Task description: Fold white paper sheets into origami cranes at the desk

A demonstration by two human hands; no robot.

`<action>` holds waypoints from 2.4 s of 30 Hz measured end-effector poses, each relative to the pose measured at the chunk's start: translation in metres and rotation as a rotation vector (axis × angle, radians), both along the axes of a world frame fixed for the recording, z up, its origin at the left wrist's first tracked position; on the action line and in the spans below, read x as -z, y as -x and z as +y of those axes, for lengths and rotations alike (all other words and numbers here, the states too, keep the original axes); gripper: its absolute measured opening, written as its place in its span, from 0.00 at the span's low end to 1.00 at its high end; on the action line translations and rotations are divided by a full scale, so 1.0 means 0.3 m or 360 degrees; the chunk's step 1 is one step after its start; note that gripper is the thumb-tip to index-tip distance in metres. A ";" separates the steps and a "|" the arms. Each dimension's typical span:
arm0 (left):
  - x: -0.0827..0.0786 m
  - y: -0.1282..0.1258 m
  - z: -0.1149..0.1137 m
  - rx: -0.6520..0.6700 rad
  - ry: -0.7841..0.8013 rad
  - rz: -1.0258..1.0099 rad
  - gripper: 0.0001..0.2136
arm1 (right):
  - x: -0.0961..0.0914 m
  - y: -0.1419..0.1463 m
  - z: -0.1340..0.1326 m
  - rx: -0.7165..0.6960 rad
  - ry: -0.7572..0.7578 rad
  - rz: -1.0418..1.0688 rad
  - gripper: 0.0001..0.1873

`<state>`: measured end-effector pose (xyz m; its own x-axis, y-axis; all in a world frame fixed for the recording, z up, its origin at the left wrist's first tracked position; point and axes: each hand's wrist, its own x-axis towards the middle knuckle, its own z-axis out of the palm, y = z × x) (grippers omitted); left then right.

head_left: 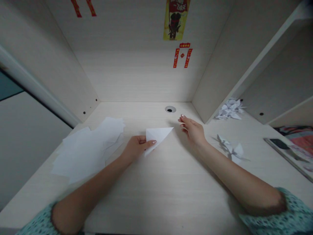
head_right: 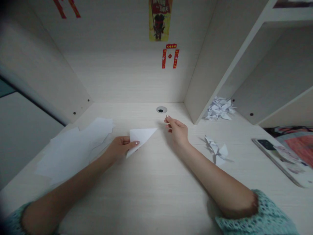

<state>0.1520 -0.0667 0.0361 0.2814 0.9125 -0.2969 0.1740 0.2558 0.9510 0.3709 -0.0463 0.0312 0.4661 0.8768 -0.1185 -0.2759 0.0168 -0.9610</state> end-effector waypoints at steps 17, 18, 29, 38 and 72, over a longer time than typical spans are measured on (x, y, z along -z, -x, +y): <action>0.050 -0.014 0.006 0.0150 -0.0110 -0.0181 0.14 | 0.020 0.084 -0.062 -0.0586 -0.0225 -0.0256 0.20; 0.052 -0.015 0.007 0.0154 -0.0098 -0.0182 0.14 | 0.016 0.085 -0.064 -0.0586 -0.0225 -0.0231 0.19; 0.035 -0.016 0.005 -0.0058 -0.0183 -0.0278 0.20 | 0.027 0.147 -0.100 -0.0937 -0.0076 -0.0324 0.19; -0.026 -0.006 0.015 -0.0299 -0.0334 -0.0202 0.20 | 0.036 0.135 -0.119 -0.1069 -0.0271 -0.0901 0.17; 0.020 0.008 0.021 -0.0395 -0.0351 -0.0140 0.17 | 0.033 0.156 -0.149 -0.0719 -0.0532 -0.1408 0.11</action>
<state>0.1496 -0.0603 0.0301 0.0587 0.9959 -0.0690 0.0472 0.0663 0.9967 0.3242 -0.0911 0.0212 -0.1104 0.9162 0.3852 0.4762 0.3890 -0.7886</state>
